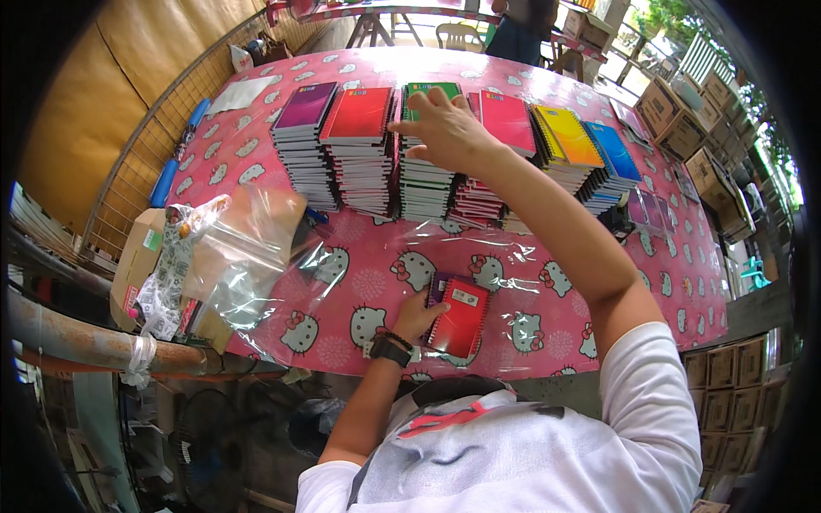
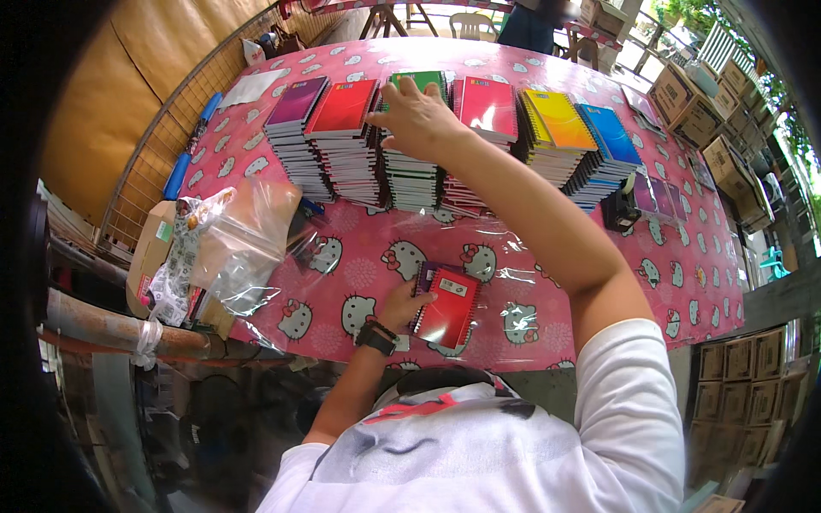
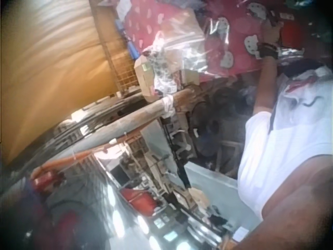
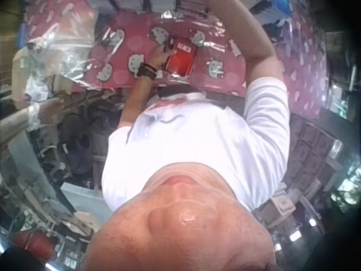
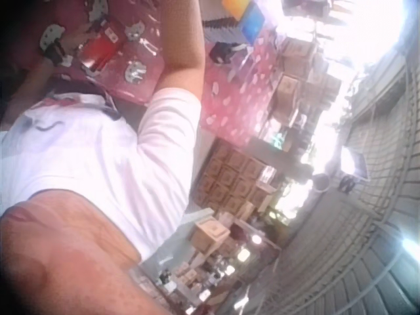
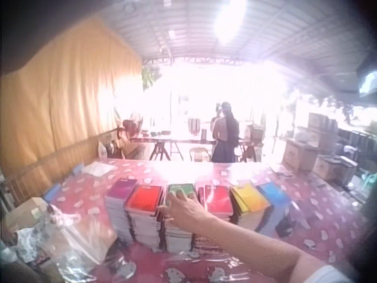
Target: The person places spiral-bound notebooks into clear plastic bags and seals them with tape. They handle notebooks of various colors, including green, red, yellow, and blue, and use a tape dispenser to secure the bags. The process is repeated for multiple notebooks.
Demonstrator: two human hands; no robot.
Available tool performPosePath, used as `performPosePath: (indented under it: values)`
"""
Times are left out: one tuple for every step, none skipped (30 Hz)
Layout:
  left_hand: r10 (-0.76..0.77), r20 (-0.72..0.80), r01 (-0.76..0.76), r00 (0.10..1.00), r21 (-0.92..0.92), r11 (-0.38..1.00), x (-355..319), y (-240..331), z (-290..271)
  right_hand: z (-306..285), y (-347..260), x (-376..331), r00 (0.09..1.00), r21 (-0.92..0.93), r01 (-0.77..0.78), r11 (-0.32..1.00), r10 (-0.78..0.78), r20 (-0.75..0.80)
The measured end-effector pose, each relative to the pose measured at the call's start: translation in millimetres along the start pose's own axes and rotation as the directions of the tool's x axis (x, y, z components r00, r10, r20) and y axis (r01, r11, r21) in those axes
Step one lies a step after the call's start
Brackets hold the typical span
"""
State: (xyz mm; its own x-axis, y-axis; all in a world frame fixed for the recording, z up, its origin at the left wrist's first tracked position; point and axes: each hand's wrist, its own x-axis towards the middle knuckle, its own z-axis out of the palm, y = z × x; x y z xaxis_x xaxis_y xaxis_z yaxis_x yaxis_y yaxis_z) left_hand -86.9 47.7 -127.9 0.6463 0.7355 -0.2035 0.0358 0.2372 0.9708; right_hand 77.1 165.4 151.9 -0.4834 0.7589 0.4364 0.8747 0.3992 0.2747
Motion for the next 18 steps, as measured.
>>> performPosePath:
  values:
    - [-0.022, -0.009, 0.023, 1.0, 0.041, 0.999, 0.6, 4.7, 3.4, 4.6, 9.2, 2.3, 0.998, -0.006, -0.022, 1.0, 0.023, 0.056]
    - [-0.047, -0.044, 0.049, 0.998, 0.061, 0.997, -1.4, 2.9, 4.6, 7.6, 7.6, 8.9, 0.993, 0.003, -0.027, 1.0, 0.027, 0.113]
    - [-0.021, -0.037, 0.023, 0.999, 0.034, 0.999, -0.3, 2.6, 1.9, 9.8, 6.9, 14.6, 0.985, 0.01, -0.033, 0.999, 0.031, 0.17]
    - [0.005, -0.027, -0.004, 1.0, 0.007, 1.0, 2.8, 3.4, -1.8, 9.7, 10.4, 20.6, 0.98, 0.038, -0.057, 0.998, 0.048, 0.193]
    - [0.018, -0.011, -0.019, 1.0, -0.03, 0.999, 2.2, 1.9, 0.3, 9.0, 13.8, 22.5, 0.987, 0.047, -0.05, 0.998, 0.042, 0.155]
    - [0.043, 0.005, -0.043, 0.999, -0.007, 0.999, 0.6, 4.6, 3.3, 9.6, 20.9, 22.7, 0.992, 0.058, -0.053, 0.997, 0.046, 0.119]
    - [0.067, 0.026, -0.068, 0.997, 0.017, 0.998, 1.4, 8.2, 6.2, 8.9, 29.7, 20.9, 0.995, 0.067, -0.059, 0.996, 0.053, 0.083]
    - [0.089, 0.061, -0.092, 0.994, 0.038, 0.995, 0.7, 12.7, 11.5, 1.2, 41.2, 14.5, 0.99, 0.081, -0.138, 0.987, 0.138, -0.001]
    - [0.064, 0.067, -0.065, 0.996, 0.014, 0.998, -1.5, 15.5, 12.2, -9.8, 49.2, 10.5, 0.973, 0.11, -0.203, 0.973, 0.214, -0.091]
    - [0.043, 0.047, -0.042, 0.998, -0.014, 0.999, -4.5, 17.7, 6.6, -33.2, 41.6, 3.7, 0.954, 0.345, -0.186, 0.92, 0.253, -0.159]
    - [0.024, 0.023, -0.023, 0.999, -0.043, 0.999, -8.9, 17.8, 1.4, -58.0, 29.2, -12.6, 0.929, 0.559, -0.141, 0.817, 0.305, -0.212]
    - [0.034, 0.006, -0.033, 0.999, -0.034, 0.999, -11.6, 17.0, -0.3, -72.4, 23.8, -35.6, 0.963, 0.766, -0.151, 0.625, 0.269, -0.03]
    - [-0.002, 0.025, 0.005, 1.0, -0.137, 0.99, -12.0, 13.5, -0.9, -83.2, 19.2, -57.4, 0.973, 0.9, -0.2, 0.388, 0.188, 0.136]
    - [-0.033, 0.052, 0.044, 0.998, -0.233, 0.971, -11.3, 9.1, -1.8, -75.1, 12.9, -78.3, 0.968, 0.884, -0.242, 0.401, 0.042, 0.246]
    - [-0.06, 0.093, 0.087, 0.994, -0.321, 0.943, -7.5, 3.6, -4.9, -58.9, 5.4, -101.6, 0.932, 0.86, -0.283, 0.423, -0.09, 0.352]
    - [0.159, 0.076, -0.148, 0.984, -0.14, 0.979, 5.5, -30.9, -20.1, -51.8, -15.9, -104.6, 0.89, 0.835, -0.237, 0.497, -0.233, 0.391]
    - [0.375, 0.059, -0.377, 0.925, 0.05, 0.925, 19.3, -64.0, -35.8, -10.1, -37.6, -122.2, 0.803, 0.85, -0.4, 0.343, -0.316, 0.505]
    - [0.163, 0.206, -0.079, 0.965, -0.36, 0.929, 23.5, -39.8, -16.5, 42.5, -47.3, -168.5, 0.813, 0.86, -0.502, 0.087, -0.292, 0.504]
